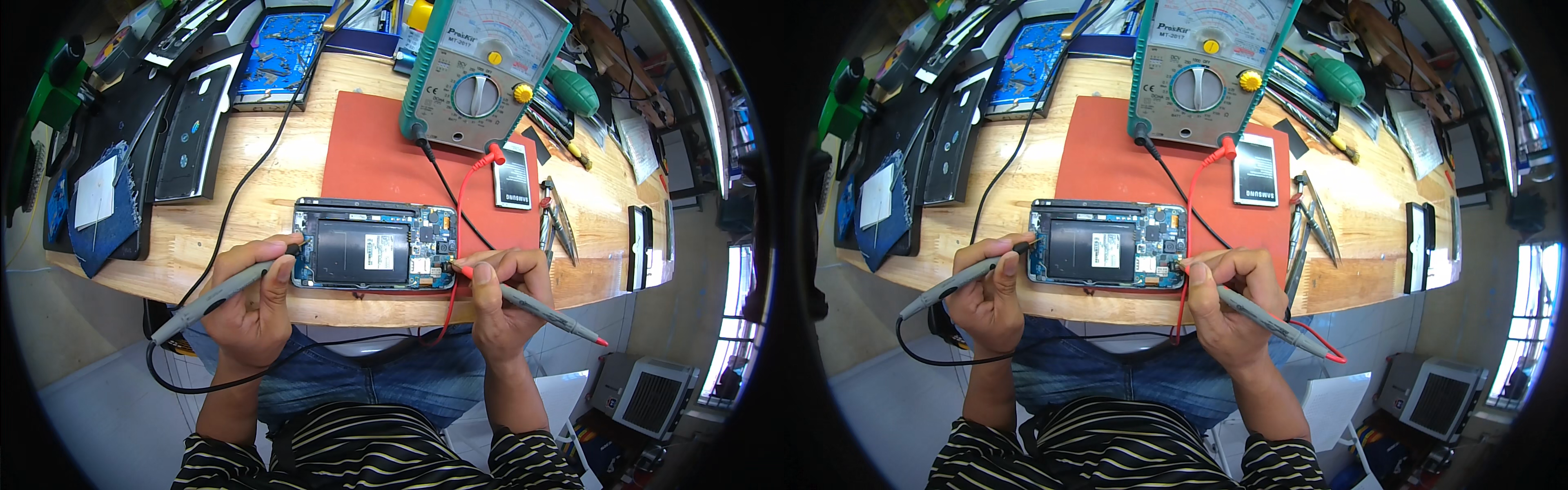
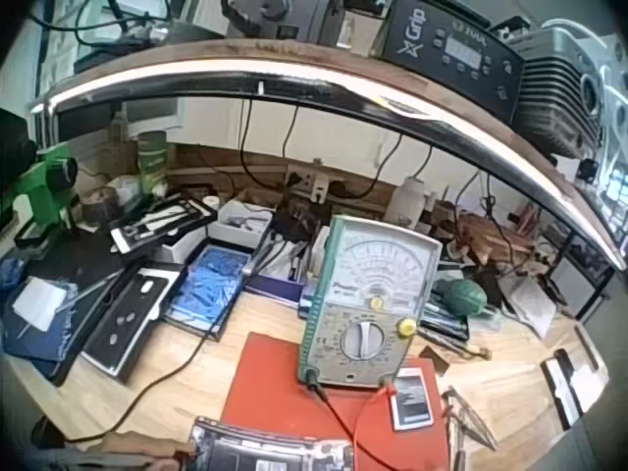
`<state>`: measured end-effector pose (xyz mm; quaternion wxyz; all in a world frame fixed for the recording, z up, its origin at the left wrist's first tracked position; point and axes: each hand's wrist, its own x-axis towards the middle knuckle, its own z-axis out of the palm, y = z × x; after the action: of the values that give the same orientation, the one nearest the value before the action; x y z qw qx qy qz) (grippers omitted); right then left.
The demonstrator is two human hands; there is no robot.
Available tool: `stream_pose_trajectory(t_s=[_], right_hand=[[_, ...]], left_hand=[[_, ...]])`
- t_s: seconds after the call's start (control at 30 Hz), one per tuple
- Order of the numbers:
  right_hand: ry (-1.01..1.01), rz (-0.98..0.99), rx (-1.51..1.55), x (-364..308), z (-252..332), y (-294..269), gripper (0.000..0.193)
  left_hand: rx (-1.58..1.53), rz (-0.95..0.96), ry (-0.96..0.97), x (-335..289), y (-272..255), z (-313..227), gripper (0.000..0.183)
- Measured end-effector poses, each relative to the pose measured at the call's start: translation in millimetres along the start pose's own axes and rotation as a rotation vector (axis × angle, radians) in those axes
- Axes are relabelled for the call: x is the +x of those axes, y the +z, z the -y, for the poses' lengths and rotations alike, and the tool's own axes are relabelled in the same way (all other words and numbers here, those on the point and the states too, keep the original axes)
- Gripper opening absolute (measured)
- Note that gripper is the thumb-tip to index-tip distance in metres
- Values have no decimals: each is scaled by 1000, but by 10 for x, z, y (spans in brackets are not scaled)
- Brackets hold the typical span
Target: The person uses a multimeter to test electrical continuity on the motherboard of a disassembled mobile phone. They repeatedly touch the red and black probes to various points on the circuit board while the device remains open on the workbench.
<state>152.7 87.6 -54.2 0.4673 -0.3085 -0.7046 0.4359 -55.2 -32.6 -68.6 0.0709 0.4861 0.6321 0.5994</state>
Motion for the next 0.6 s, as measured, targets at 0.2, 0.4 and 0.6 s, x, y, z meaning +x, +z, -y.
stream_pose_trajectory(t_s=[0.2, 0.4, 0.6], right_hand=[[20, 16, -16, -6, 0, -17, 17], [20, 5, -8, -4, -8, -9, 17], [26, 13, -16, 0, 2, -9, 17]], left_hand=[[-34, 0, -12, -6, 2, 3, 17], [-7, -4, 6, -3, -1, 14, 17], [25, -3, 17, 9, -7, 7, 16]])
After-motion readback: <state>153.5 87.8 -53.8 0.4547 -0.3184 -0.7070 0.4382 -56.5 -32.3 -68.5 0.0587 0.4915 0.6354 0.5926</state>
